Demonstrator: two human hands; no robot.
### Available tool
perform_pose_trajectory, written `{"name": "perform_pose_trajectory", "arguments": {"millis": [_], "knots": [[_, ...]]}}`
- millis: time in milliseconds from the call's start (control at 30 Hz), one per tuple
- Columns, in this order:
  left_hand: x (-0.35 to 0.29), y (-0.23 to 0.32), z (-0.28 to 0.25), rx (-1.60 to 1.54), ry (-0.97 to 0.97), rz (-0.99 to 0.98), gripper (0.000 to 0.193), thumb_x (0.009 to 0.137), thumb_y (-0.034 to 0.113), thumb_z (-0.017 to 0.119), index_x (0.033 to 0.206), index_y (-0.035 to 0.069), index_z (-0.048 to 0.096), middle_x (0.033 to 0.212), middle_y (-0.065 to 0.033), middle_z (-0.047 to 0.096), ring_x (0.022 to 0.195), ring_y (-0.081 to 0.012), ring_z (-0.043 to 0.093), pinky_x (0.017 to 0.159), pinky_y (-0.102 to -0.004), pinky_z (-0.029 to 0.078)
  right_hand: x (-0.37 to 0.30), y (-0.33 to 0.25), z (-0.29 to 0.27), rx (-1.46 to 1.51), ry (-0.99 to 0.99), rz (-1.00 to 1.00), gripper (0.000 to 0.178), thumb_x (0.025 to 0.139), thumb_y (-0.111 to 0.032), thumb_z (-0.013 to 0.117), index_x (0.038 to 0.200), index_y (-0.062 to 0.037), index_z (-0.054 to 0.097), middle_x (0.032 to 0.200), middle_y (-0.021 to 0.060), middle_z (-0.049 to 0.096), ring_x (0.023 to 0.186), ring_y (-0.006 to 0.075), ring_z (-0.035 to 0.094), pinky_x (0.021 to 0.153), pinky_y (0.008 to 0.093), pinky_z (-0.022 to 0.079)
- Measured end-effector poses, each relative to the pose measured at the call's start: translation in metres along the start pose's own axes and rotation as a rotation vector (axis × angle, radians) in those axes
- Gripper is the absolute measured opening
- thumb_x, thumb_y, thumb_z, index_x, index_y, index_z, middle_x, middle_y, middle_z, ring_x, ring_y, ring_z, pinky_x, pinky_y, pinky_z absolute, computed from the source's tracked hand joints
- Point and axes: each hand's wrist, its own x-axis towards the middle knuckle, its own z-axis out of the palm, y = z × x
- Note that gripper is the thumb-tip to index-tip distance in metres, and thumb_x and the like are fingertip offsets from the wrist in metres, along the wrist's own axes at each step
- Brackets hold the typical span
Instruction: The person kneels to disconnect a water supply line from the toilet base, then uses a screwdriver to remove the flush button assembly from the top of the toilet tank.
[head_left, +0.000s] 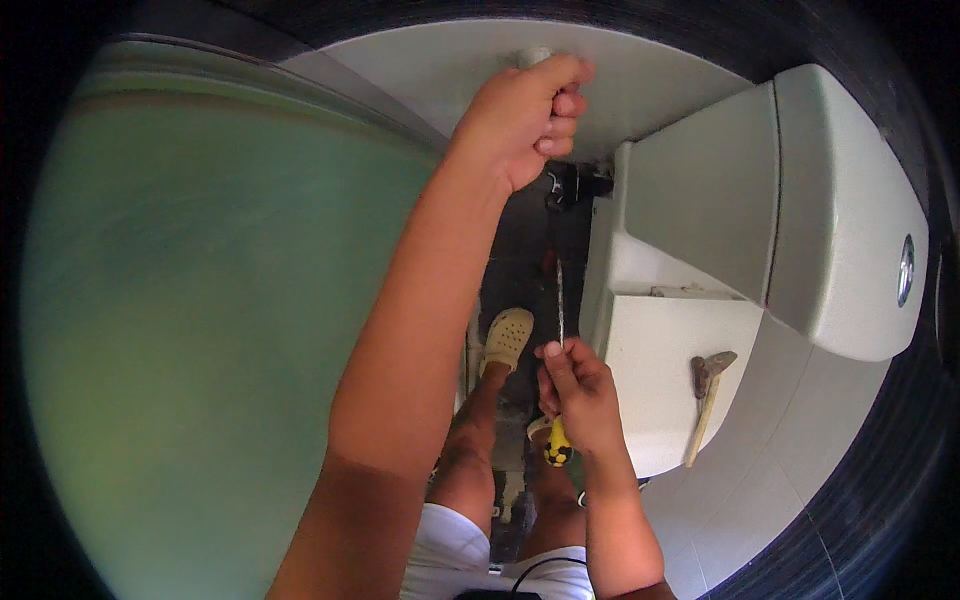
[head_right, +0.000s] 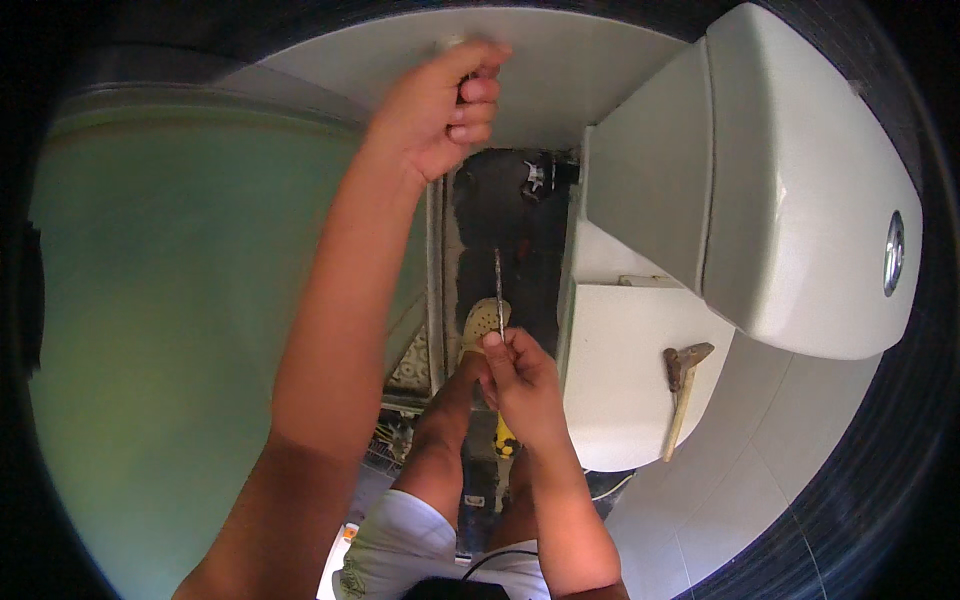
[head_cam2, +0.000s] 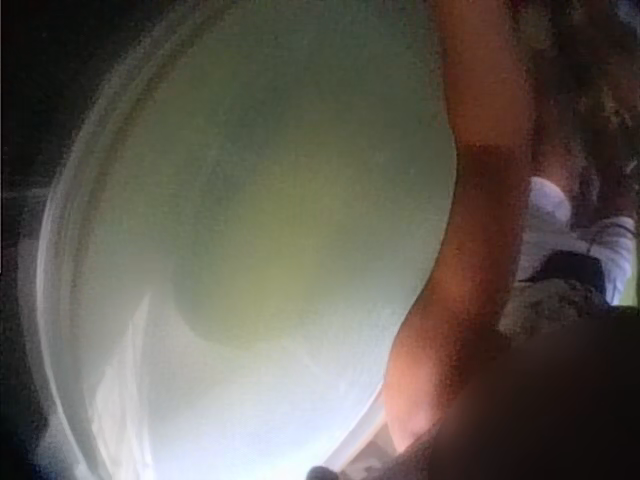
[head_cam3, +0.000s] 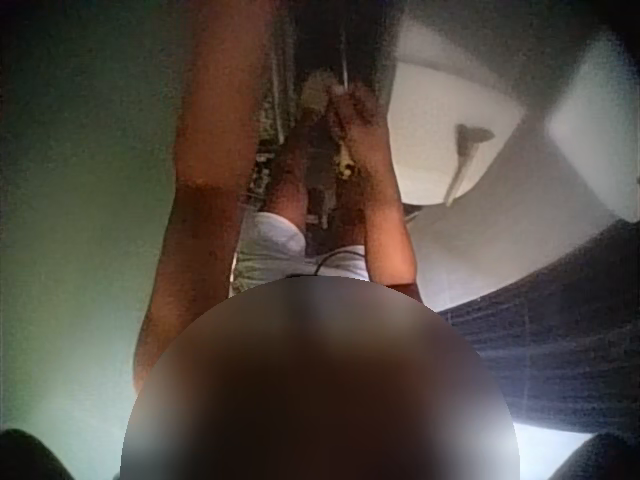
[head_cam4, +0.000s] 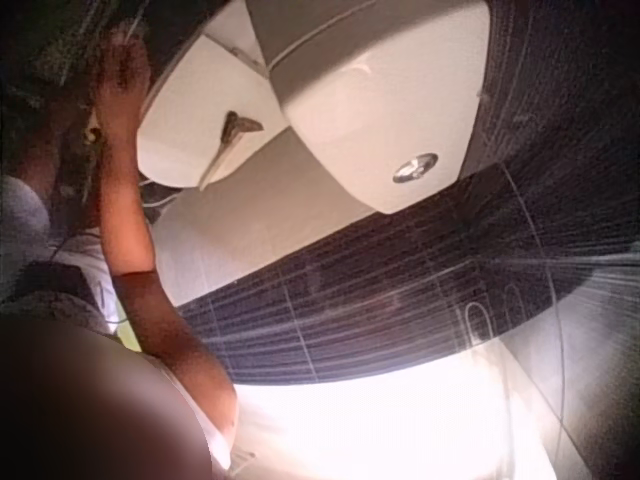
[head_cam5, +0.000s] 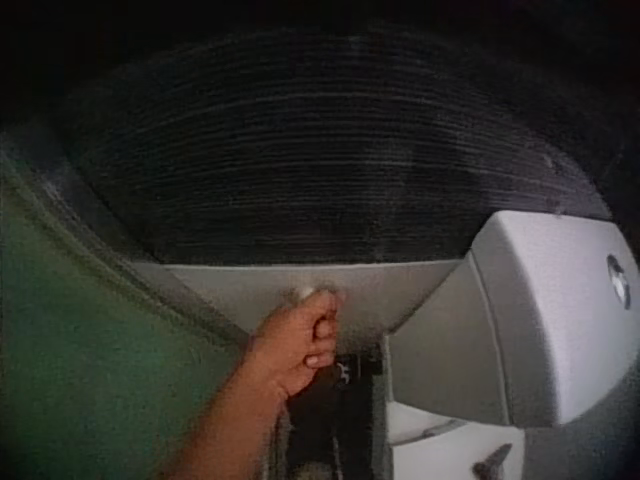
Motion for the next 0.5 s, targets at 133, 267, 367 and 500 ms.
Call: {"name": "perform_pose_trajectory", "arguments": {"millis": [133,267,367,500], "knots": [[-0.003,0.006,-0.009,0.106,-0.063,-0.03,0.017,0.093,0.025,0.067,0.088,0.012,0.057,0.064,0.0071,0.041,0.047,-0.0021,0.029,0.041,-0.0202,0.023,-0.009,0.003,-0.009,0.0,-0.016,0.017,0.026,0.105,-0.031,0.058,0.101,-0.0057,0.061,0.067,-0.0017,0.052,0.051,0.0052,0.042,0.046,0.0229,0.033],[-0.003,0.028,-0.006,0.248,-0.103,-0.183,0.019,0.095,0.025,0.064,0.102,0.008,0.061,0.067,0.0063,0.041,0.048,-0.0026,0.028,0.041,-0.0198,0.023,-0.029,0.005,-0.024,0.007,-0.001,0.036,0.027,0.105,-0.033,0.058,0.101,-0.0061,0.06,0.067,-0.0017,0.052,0.052,0.006,0.042,0.047,0.0238,0.034],[-0.01,0.015,0.013,0.123,0.12,-0.064,0.016,0.094,0.022,0.063,0.1,0.008,0.06,0.065,0.0067,0.04,0.048,-0.0027,0.028,0.041,-0.0201,0.022,-0.044,0.008,-0.035,0.04,-0.014,0.046,0.028,0.105,-0.034,0.058,0.101,-0.0066,0.06,0.067,-0.0016,0.052,0.051,0.0064,0.042,0.048,0.0244,0.035],[-0.011,-0.001,0.034,-0.041,0.083,0.096,0.013,0.093,0.02,0.063,0.097,0.008,0.059,0.064,0.0068,0.038,0.048,-0.0029,0.027,0.041,-0.0204,0.022,-0.057,0.017,-0.05,0.017,-0.004,0.059,0.028,0.105,-0.032,0.058,0.102,-0.0044,0.061,0.065,-0.0013,0.052,0.05,0.0066,0.042,0.047,0.0234,0.035]]}}
